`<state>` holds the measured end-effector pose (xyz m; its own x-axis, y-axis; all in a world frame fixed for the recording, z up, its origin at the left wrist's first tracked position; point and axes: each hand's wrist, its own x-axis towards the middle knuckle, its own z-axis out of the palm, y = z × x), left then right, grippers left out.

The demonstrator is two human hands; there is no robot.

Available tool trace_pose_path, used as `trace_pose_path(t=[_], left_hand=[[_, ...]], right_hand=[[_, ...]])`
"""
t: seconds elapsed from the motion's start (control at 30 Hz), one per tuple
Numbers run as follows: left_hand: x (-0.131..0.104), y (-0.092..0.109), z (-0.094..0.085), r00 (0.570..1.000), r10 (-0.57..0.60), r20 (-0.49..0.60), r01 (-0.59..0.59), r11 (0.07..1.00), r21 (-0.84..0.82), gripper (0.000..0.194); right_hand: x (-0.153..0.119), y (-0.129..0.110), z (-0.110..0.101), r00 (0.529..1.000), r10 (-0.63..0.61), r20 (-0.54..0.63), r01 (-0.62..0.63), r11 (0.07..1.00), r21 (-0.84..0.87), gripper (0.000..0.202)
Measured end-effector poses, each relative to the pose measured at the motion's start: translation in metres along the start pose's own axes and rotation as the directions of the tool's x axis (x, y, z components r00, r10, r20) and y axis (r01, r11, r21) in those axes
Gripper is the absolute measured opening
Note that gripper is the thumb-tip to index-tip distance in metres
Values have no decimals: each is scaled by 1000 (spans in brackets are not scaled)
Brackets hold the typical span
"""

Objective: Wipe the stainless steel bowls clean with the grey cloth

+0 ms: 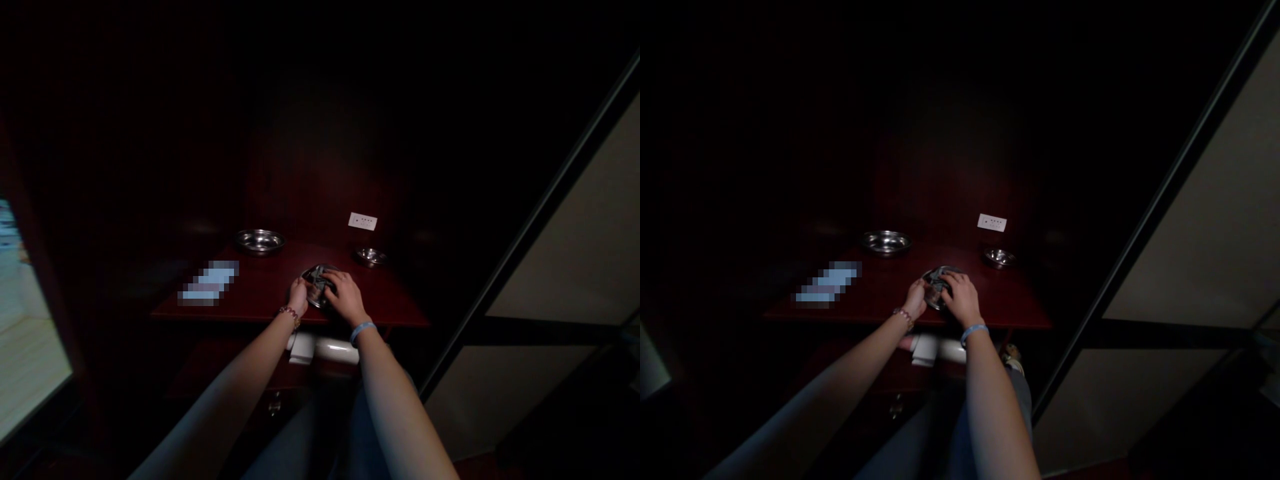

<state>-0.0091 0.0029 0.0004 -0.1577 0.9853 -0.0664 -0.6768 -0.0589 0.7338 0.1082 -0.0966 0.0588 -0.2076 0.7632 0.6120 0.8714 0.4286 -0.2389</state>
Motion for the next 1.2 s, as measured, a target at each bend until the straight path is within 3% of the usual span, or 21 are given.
trace_pose_path(t=[0.27, 0.47, 0.57, 0.67, 0.77, 0.9, 1.07, 1.2], left_hand=[[-4, 3, 1, 999, -43, 20, 42, 998, 39, 22], [-5, 3, 1, 998, -44, 39, 41, 996, 77, 28], [-4, 3, 0, 998, -43, 41, 39, 994, 98, 27], [-3, 2, -1, 998, -40, 41, 35, 994, 99, 25], [-2, 1, -2, 999, -28, 42, 24, 996, 81, 25], [-1, 0, -2, 998, -26, 53, 21, 997, 79, 28], [-4, 1, -2, 997, -47, 62, 43, 996, 75, 27], [-7, 3, -1, 996, -57, 64, 53, 996, 66, 26]], right_hand=[[-1, 6, -4, 984, 177, -15, -178, 979, -98, 38], [-4, 15, -4, 944, 328, -30, -329, 938, -112, 41], [-6, 20, -7, 900, 435, -12, -432, 890, -148, 41], [-10, 26, -12, 817, 576, 39, -552, 799, -238, 40], [-14, 32, -16, 778, 625, 67, -578, 753, -314, 39], [-17, 39, -17, 809, 588, -2, -562, 772, -297, 37], [-13, 38, -15, 844, 509, -169, -531, 838, -126, 37], [-5, 27, -15, 907, 319, -275, -321, 946, 39, 40]])
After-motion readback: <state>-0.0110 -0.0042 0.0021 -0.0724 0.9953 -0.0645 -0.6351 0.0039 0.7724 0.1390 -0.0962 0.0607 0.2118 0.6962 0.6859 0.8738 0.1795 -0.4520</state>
